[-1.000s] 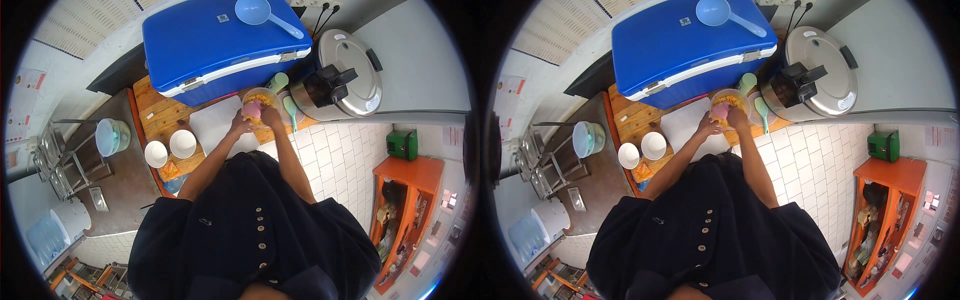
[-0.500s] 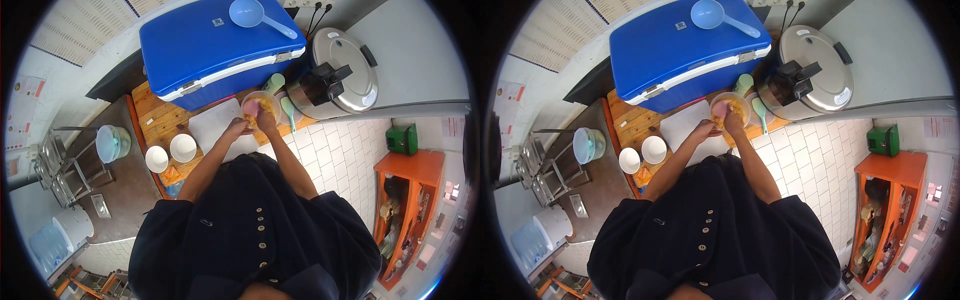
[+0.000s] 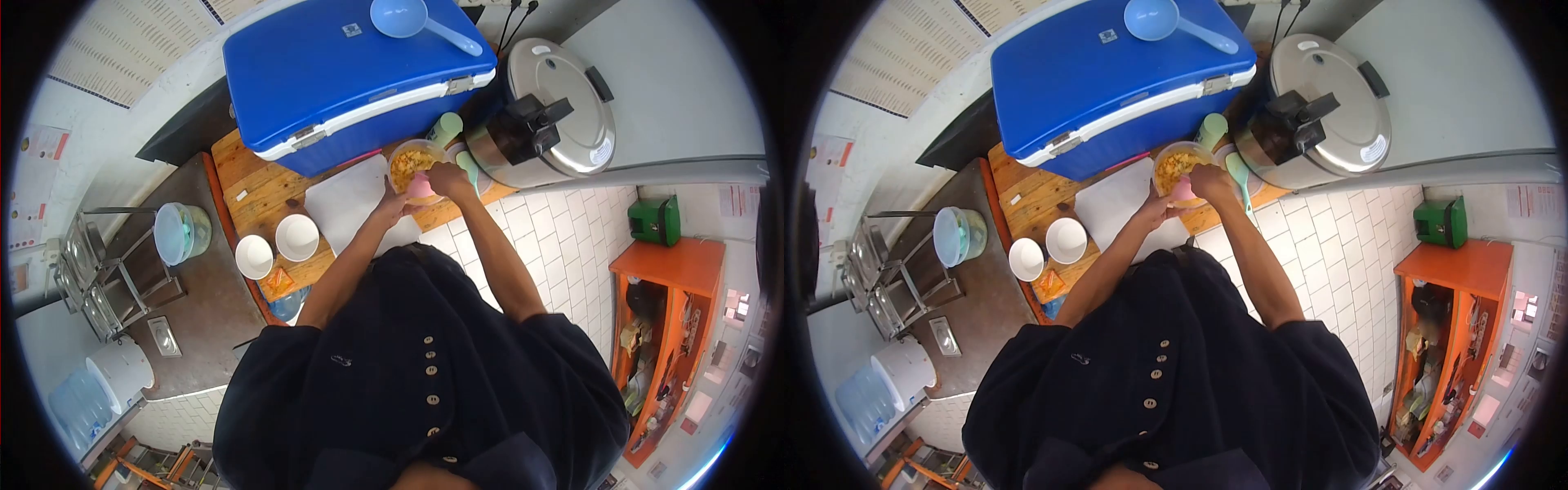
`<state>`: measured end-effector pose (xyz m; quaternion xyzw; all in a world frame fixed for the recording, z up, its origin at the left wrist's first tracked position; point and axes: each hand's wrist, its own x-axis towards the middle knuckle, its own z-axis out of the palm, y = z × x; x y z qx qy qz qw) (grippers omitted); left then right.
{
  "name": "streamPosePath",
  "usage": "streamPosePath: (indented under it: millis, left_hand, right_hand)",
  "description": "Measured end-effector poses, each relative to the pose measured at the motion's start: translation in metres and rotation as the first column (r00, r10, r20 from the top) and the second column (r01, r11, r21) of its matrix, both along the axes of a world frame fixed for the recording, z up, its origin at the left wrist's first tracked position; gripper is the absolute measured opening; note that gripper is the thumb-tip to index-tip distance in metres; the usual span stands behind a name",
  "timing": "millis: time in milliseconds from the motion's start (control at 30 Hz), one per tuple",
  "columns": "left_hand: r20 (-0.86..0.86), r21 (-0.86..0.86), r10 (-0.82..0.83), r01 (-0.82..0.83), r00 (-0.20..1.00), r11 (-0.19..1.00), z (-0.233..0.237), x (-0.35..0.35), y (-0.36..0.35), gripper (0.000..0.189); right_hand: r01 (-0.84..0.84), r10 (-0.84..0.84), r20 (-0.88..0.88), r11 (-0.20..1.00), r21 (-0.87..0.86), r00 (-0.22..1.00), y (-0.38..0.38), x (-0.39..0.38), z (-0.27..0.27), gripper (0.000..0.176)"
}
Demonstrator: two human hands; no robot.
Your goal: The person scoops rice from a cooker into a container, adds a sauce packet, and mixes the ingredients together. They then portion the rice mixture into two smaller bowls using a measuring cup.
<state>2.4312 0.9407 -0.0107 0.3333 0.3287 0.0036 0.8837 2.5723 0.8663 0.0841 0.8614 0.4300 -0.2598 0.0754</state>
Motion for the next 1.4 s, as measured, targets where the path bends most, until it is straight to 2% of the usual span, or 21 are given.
streamPosePath:
  millis: [100,167,233,267,367,467,567,633,667,700,733,833,900,967,1000,1067,1133,1233,1267,1367,1400]
  left_hand:
    - [0.096,0.046,0.014,-0.018,0.995,0.999,-0.006,0.000,-0.002,0.062]
    - [0.085,0.056,0.004,-0.009,0.996,0.998,-0.022,-0.006,-0.013,0.071]
    - [0.044,0.021,0.017,-0.018,0.999,1.000,-0.028,0.004,-0.006,0.073]
    - [0.049,-0.085,0.054,-0.049,0.997,0.995,-0.039,0.004,-0.006,0.078]
    - [-0.018,0.044,0.048,-0.047,0.999,0.998,-0.018,-0.003,-0.008,0.063]
    - [-0.263,0.256,-0.113,0.182,0.958,0.949,-0.023,-0.008,0.008,0.069]
    - [-0.453,0.484,0.028,0.220,0.891,0.847,-0.009,0.007,0.043,0.077]
    - [-0.286,0.667,0.021,0.183,0.958,0.722,-0.014,0.011,0.058,0.065]
    - [-0.212,0.564,-0.140,0.238,0.967,0.791,-0.014,0.014,0.066,0.056]
    - [-0.205,0.567,-0.114,0.213,0.972,0.796,-0.016,0.016,0.065,0.055]
    - [-0.207,0.564,-0.094,0.197,0.974,0.802,-0.018,0.012,0.054,0.055]
    - [-0.185,0.466,-0.049,0.132,0.982,0.875,-0.015,0.001,0.033,0.057]
    - [-0.165,0.354,-0.023,0.081,0.986,0.932,-0.019,-0.003,0.023,0.059]
    - [-0.159,0.329,-0.053,0.104,0.986,0.939,-0.022,-0.003,0.024,0.057]
    - [-0.155,0.316,-0.071,0.117,0.985,0.941,-0.022,-0.002,0.024,0.056]
    - [-0.143,0.305,-0.051,0.093,0.988,0.948,-0.020,0.003,0.027,0.055]
    - [-0.153,0.280,0.004,0.040,0.988,0.959,-0.018,-0.004,0.013,0.054]
    - [-0.098,0.246,0.108,-0.081,0.989,0.966,-0.048,0.002,-0.015,0.055]
    - [-0.061,0.210,0.105,-0.090,0.993,0.974,-0.076,0.007,-0.024,0.061]
    - [-0.236,0.177,0.040,0.003,0.971,0.984,-0.021,0.007,-0.022,0.065]
    - [-0.385,0.209,0.020,0.066,0.923,0.976,-0.031,0.009,-0.008,0.069]
  right_hand:
    - [0.010,-0.056,0.162,0.963,0.269,0.985,0.001,-0.004,-0.040,0.029]
    - [0.127,-0.171,0.114,0.939,0.320,0.979,-0.010,-0.009,-0.042,0.028]
    - [0.130,-0.188,0.127,0.920,0.370,0.974,-0.001,-0.007,-0.015,0.028]
    - [0.123,-0.182,0.112,0.909,0.397,0.977,-0.002,-0.013,0.000,0.027]
    - [0.138,-0.155,0.089,0.975,0.175,0.984,-0.002,-0.002,-0.061,0.029]
    - [0.136,-0.155,0.071,0.966,0.222,0.985,0.003,0.016,-0.063,0.034]
    - [0.327,-0.335,-0.047,0.866,0.377,0.941,-0.004,-0.001,-0.016,0.040]
    - [0.447,-0.459,-0.072,0.800,0.400,0.886,-0.005,-0.014,-0.030,0.041]
    - [0.508,-0.518,-0.092,0.762,0.402,0.850,0.003,-0.021,-0.046,0.038]
    - [0.567,-0.577,-0.114,0.716,0.406,0.809,0.010,-0.021,-0.064,0.037]
    - [0.486,-0.475,-0.112,0.822,0.297,0.873,0.014,-0.020,-0.069,0.039]
    - [0.234,-0.185,-0.229,0.949,0.210,0.956,0.008,0.013,-0.041,0.039]
    - [0.405,-0.372,-0.165,0.864,0.298,0.914,0.006,0.015,-0.039,0.037]
    - [0.529,-0.531,-0.103,0.769,0.358,0.841,0.007,-0.001,-0.083,0.036]
    - [0.501,-0.512,-0.085,0.771,0.393,0.855,0.015,-0.020,-0.091,0.035]
    - [0.260,-0.233,-0.122,0.916,0.306,0.965,0.011,-0.006,-0.090,0.035]
    - [0.040,0.004,-0.220,0.980,0.196,0.976,0.002,0.019,-0.060,0.036]
    - [0.382,-0.392,-0.046,0.856,0.348,0.919,-0.003,0.007,-0.035,0.040]
    - [0.430,-0.452,-0.034,0.818,0.382,0.891,0.001,0.001,-0.067,0.041]
    - [0.288,-0.246,-0.155,0.876,0.387,0.957,0.001,-0.015,-0.085,0.043]
    - [0.203,-0.135,-0.199,0.903,0.379,0.971,-0.004,0.002,-0.088,0.044]
